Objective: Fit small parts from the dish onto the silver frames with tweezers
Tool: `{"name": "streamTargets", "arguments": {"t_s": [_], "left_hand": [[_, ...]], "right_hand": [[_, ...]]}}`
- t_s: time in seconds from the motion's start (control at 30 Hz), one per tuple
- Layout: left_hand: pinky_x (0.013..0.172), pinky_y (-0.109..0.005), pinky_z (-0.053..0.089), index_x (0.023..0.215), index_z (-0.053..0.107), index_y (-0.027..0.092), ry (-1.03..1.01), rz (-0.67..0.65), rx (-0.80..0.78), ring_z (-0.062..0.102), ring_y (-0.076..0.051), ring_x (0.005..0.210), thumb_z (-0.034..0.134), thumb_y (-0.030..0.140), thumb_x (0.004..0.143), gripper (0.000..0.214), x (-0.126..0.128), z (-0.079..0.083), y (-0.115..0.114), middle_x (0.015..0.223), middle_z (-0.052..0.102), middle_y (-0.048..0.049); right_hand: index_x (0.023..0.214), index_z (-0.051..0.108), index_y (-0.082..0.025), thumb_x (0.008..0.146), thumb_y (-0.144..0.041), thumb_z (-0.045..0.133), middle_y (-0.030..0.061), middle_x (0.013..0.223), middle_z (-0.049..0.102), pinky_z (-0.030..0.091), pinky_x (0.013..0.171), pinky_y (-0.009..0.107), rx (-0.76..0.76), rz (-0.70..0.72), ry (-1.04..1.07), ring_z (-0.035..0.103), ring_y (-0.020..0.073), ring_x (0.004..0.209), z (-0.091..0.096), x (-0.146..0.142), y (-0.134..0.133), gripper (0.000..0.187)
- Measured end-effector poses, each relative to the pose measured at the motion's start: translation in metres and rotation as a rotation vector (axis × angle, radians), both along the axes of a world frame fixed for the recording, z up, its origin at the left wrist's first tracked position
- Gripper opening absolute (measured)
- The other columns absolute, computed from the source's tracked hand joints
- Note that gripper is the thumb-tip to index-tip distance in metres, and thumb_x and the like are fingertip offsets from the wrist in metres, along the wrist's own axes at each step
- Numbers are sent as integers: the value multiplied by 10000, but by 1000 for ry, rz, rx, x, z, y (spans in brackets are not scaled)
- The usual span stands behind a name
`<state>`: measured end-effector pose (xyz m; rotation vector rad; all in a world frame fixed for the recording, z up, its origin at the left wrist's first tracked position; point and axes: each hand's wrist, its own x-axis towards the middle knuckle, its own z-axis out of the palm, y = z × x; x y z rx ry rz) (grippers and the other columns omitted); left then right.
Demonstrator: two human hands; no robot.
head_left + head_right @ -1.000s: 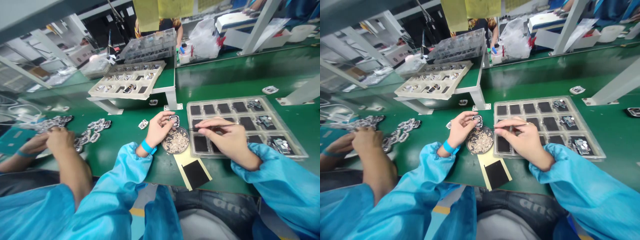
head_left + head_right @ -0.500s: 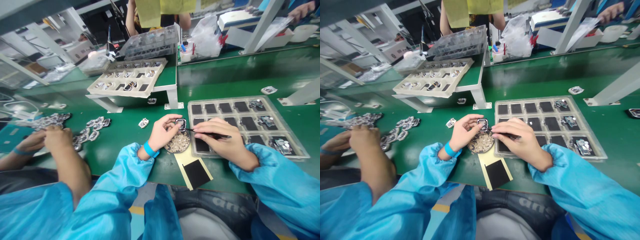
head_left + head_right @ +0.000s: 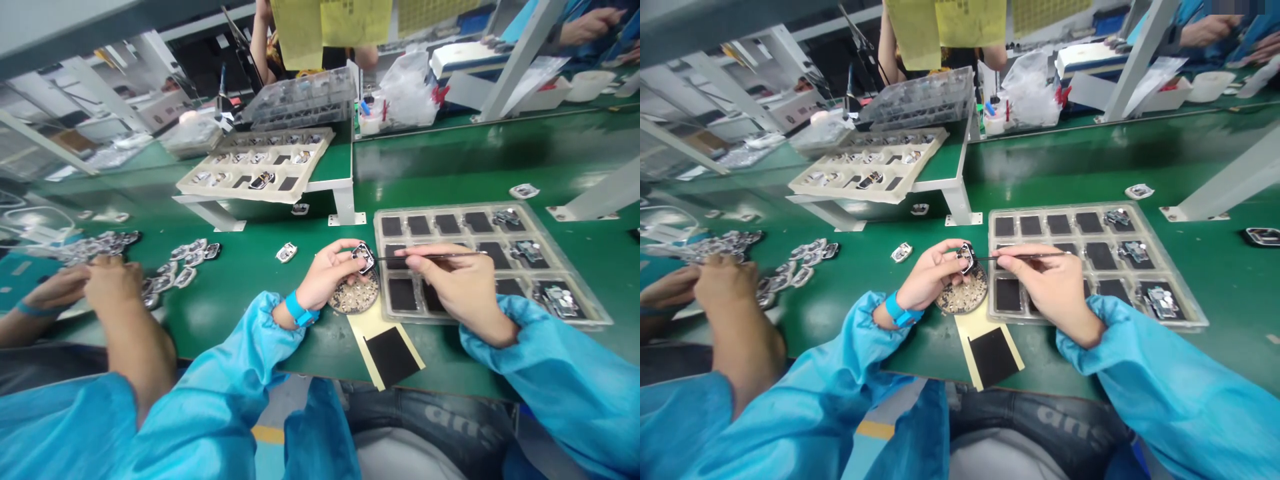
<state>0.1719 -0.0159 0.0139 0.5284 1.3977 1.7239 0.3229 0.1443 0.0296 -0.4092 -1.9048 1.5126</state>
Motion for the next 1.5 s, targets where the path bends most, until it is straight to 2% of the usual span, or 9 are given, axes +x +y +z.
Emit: {"name": "streamTargets", "arguments": {"t_s": [0.13,0.3,0.43,0.53,0.7,0.83,1.03,1.3,1.5], "left_hand": [[496,-192,431,1128,630,178,81,7,-3,676,-130,619,837,311,754,448,-5,1,-3,828,707,-36],[664,-287,559,1128,701,184,562,212,-47,682,-174,785,788,339,790,382,-38,0,-12,966,734,-75],[781,-351,546,1121,739,215,1043,277,-358,664,-198,803,685,307,861,281,-72,-16,-21,907,734,-58],[973,-428,500,1154,747,246,1257,258,-531,649,-261,1031,679,378,873,318,-95,-27,-24,1090,728,-79],[1063,-461,434,1210,713,236,1281,512,-848,566,-319,1224,664,427,873,390,-149,-26,-21,1287,662,-112],[986,-496,462,1247,679,173,1176,515,-1068,564,-402,1222,719,599,783,631,-187,-22,-17,1313,632,-201],[959,-413,476,1101,733,215,1156,475,-1047,630,-332,1140,678,680,788,563,-199,-28,-21,1183,713,-123],[922,-388,486,1090,722,163,1149,495,-1001,641,-313,1079,707,617,784,547,-202,-34,-22,1158,713,-148],[916,-336,498,1014,695,117,1145,600,-572,674,-239,992,712,409,840,341,-159,-12,-14,1057,733,-122]], "right_hand": [[859,788,-275,796,-411,818,42,886,796,648,668,374,-148,114,-44,751,229,790,-1,-5,8,152],[875,799,-245,812,-410,797,54,904,796,619,660,313,-24,410,-191,753,216,829,-8,-3,10,177],[858,800,-231,826,-424,771,64,893,790,552,542,277,119,430,-239,741,214,801,-9,1,5,197],[855,782,-229,840,-432,756,57,872,783,558,574,295,137,385,-205,733,214,798,-8,3,5,205],[888,725,-227,898,-416,699,43,884,765,584,679,336,205,291,-122,719,207,806,-10,4,11,191],[954,699,-238,941,-302,647,40,961,747,568,822,371,444,308,-16,697,205,897,-14,3,15,84],[967,726,-255,910,-232,681,32,972,756,563,820,378,530,387,55,685,205,923,-15,2,13,76],[915,769,-250,871,-322,747,30,902,763,557,799,353,391,527,-35,694,192,863,-6,5,-3,87],[946,782,-258,874,-335,760,30,950,741,544,855,335,445,683,-84,681,173,926,-14,4,-8,108]]}}
